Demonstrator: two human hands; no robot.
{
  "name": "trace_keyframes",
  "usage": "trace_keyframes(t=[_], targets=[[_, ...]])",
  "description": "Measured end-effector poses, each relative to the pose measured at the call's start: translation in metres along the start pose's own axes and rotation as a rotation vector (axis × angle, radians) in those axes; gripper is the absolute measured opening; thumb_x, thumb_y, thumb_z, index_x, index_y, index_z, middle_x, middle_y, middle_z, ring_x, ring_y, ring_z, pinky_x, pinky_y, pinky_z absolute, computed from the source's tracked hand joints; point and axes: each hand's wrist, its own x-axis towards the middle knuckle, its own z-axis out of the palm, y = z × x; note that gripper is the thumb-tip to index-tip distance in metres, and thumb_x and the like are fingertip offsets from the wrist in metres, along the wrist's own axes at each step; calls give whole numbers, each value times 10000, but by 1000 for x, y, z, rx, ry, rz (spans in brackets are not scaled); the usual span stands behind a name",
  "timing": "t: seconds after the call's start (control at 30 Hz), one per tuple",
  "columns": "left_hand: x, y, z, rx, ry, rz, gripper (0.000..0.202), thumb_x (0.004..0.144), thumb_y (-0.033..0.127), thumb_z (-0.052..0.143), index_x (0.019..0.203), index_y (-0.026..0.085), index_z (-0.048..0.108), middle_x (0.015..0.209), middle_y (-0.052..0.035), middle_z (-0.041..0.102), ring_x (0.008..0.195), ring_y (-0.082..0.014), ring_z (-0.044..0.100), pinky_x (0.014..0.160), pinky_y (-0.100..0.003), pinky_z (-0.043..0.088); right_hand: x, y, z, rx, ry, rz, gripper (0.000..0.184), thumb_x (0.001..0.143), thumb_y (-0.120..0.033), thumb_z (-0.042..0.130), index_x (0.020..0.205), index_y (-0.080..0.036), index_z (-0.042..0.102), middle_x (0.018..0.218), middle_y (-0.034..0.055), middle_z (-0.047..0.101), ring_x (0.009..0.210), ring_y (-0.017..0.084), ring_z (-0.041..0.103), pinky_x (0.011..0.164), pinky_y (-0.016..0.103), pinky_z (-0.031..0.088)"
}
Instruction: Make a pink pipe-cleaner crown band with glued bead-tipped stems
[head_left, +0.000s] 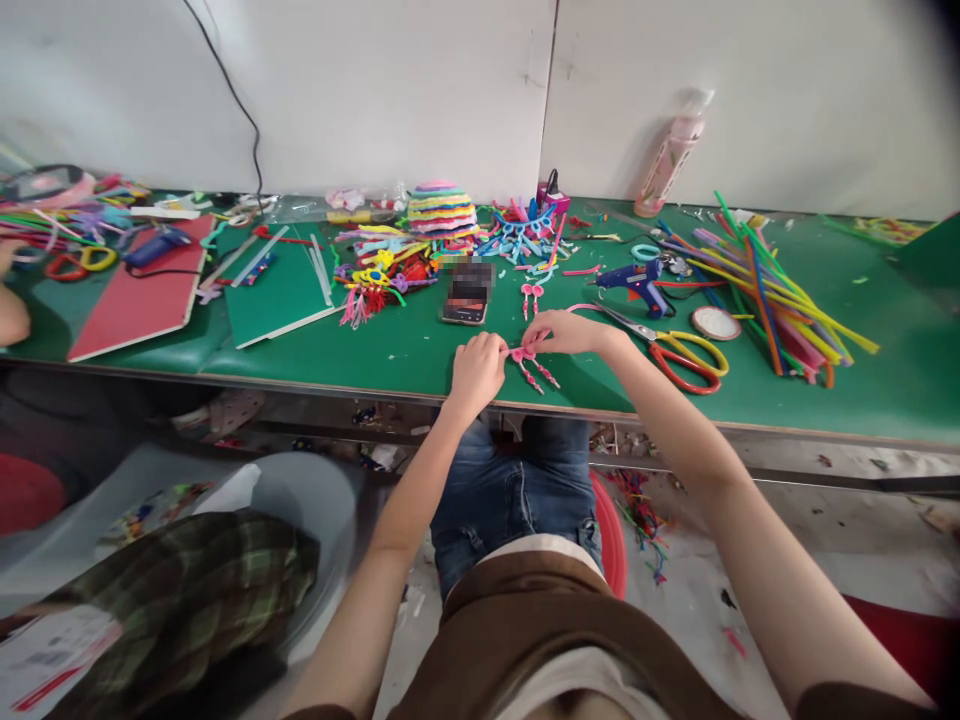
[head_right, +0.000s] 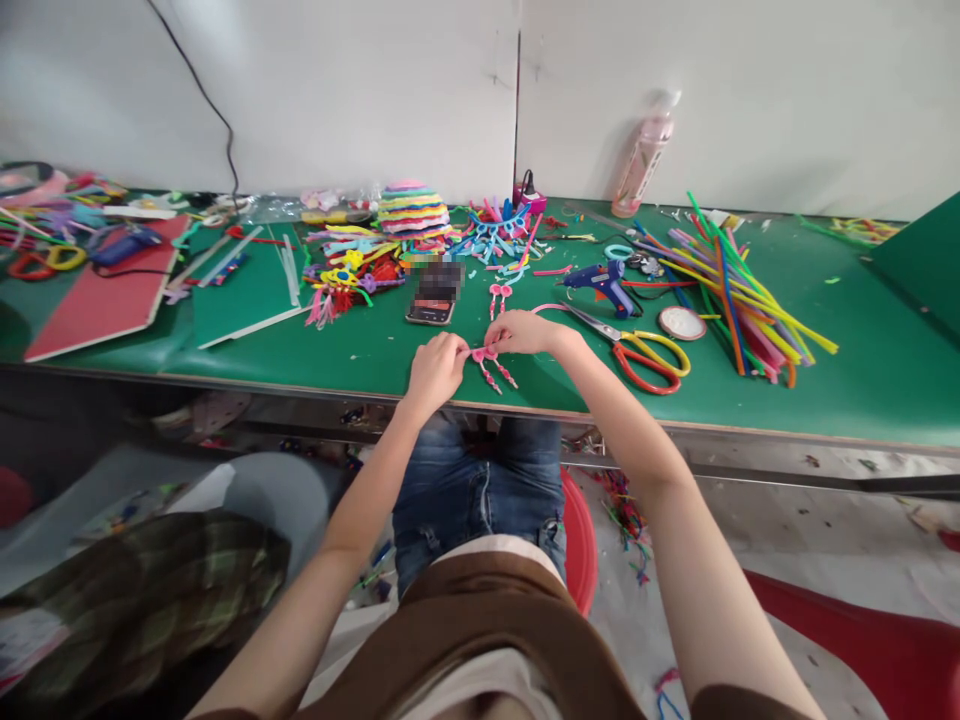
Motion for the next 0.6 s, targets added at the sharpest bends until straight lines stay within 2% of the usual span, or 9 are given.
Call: trace_keyframes(t=[0.17,0.33,0.47,0.6], targets=[[0,2,-2,44,-10,2,150,942,244,408,921,202,550,981,-91,621,977,-259,563,773,-376,394,18,-6,-9,-71,-132,32,175,732,-142,604,834,-184,739,851,8,730,790,131,628,724,220,444],[1,5,-6,90,-19,2,138,921,227,429,893,209,562,970,-99,623,982,-277,554,759,-392,400,34,-18,-15,-163,-210,102,160,654,-122,662,765,-191,753,779,-4,736,725,130,630,687,228,420],[3,5,-6,108,-30,0,144,916,205,427,889,205,568,959,-99,626,972,-274,561,763,-392,408,43,-26,-19,-227,-274,148,172,619,-98,667,735,-188,756,727,-14,724,720,129,619,679,231,399],[6,5,-6,110,-65,-6,157,921,193,415,906,200,572,975,-93,628,976,-264,567,771,-377,411,48,-29,-23,-274,-373,140,192,630,-122,652,784,-173,755,781,-10,718,752,135,610,664,228,389]])
